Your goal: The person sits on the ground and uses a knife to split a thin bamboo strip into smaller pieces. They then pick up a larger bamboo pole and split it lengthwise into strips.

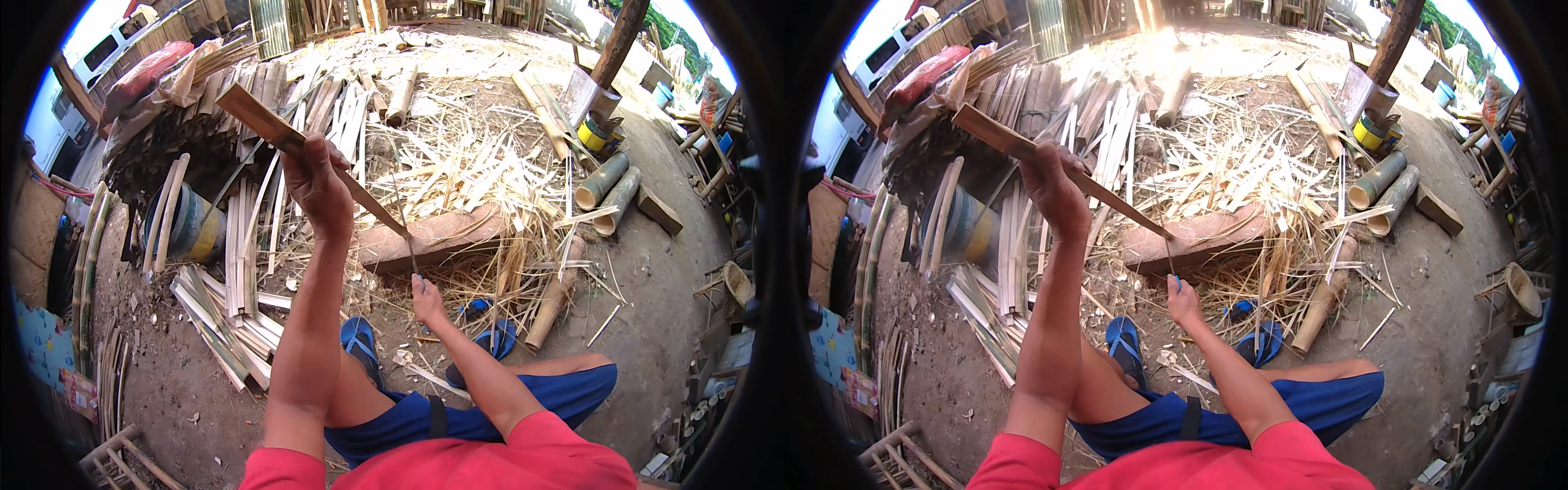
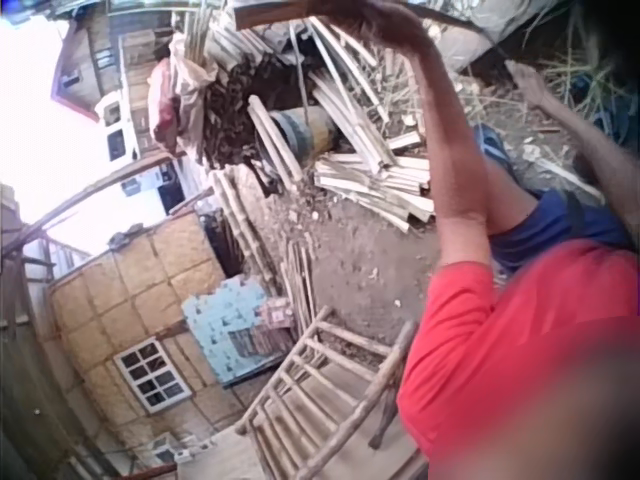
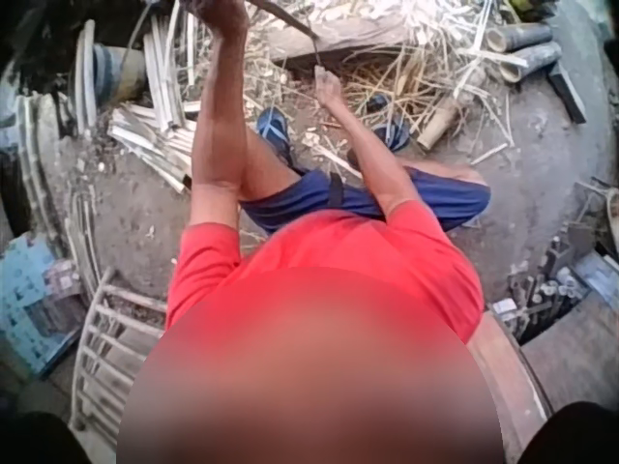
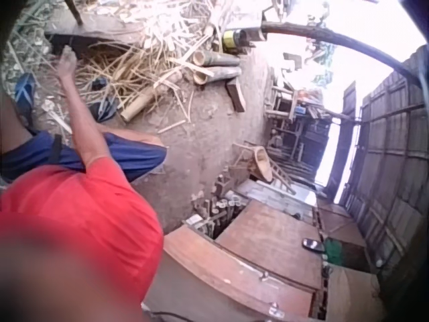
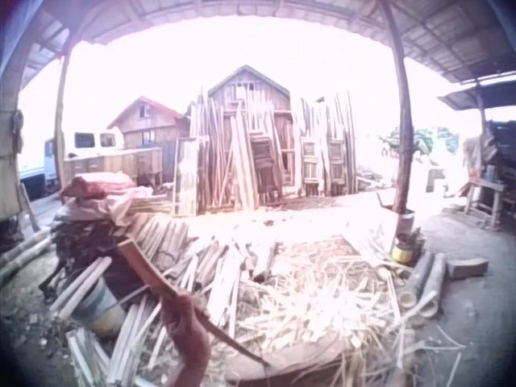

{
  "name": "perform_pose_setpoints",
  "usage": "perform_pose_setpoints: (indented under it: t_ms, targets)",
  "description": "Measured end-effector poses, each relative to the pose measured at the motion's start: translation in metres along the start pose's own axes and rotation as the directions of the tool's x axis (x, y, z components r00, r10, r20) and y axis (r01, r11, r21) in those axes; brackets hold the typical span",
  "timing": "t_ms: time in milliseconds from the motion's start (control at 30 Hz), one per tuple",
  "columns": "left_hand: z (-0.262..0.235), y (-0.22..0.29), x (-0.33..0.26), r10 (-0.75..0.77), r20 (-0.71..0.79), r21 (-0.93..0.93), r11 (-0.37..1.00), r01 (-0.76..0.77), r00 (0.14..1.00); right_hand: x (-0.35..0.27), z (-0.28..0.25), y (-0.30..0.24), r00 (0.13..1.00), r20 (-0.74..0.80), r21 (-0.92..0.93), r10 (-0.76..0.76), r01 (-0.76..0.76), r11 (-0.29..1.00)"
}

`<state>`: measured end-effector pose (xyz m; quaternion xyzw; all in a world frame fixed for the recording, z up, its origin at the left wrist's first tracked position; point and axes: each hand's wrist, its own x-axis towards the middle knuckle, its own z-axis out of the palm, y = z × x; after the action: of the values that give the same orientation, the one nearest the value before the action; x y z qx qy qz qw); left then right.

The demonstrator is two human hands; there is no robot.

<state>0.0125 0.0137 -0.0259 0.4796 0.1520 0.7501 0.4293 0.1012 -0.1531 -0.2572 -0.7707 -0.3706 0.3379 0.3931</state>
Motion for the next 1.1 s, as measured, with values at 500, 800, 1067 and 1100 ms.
perform_pose_setpoints:
  t_ms: [500,800,1067,1100]
  targets:
    - [-0.056,-0.102,-0.009,-0.275,0.172,0.131,0.958,0.255,0.946,0.026,-0.009,0.091,0.992,0.026,-0.208,0.125,-0.117,0.971]
    - [-0.088,-0.137,-0.016,-0.658,0.217,0.867,0.469,0.167,0.721,0.014,0.002,0.137,0.96,0.2,0.161,0.198,-0.232,0.959]
    - [-0.237,-0.1,-0.091,-0.643,-0.14,0.923,0.192,0.335,0.753,0.038,0.008,0.117,0.965,0.236,-0.001,0.117,-0.12,0.993]
    - [-0.262,-0.103,-0.125,-0.608,-0.182,0.887,0.238,0.396,0.773,0.041,0.012,0.114,0.957,0.246,-0.072,0.151,-0.137,0.988]
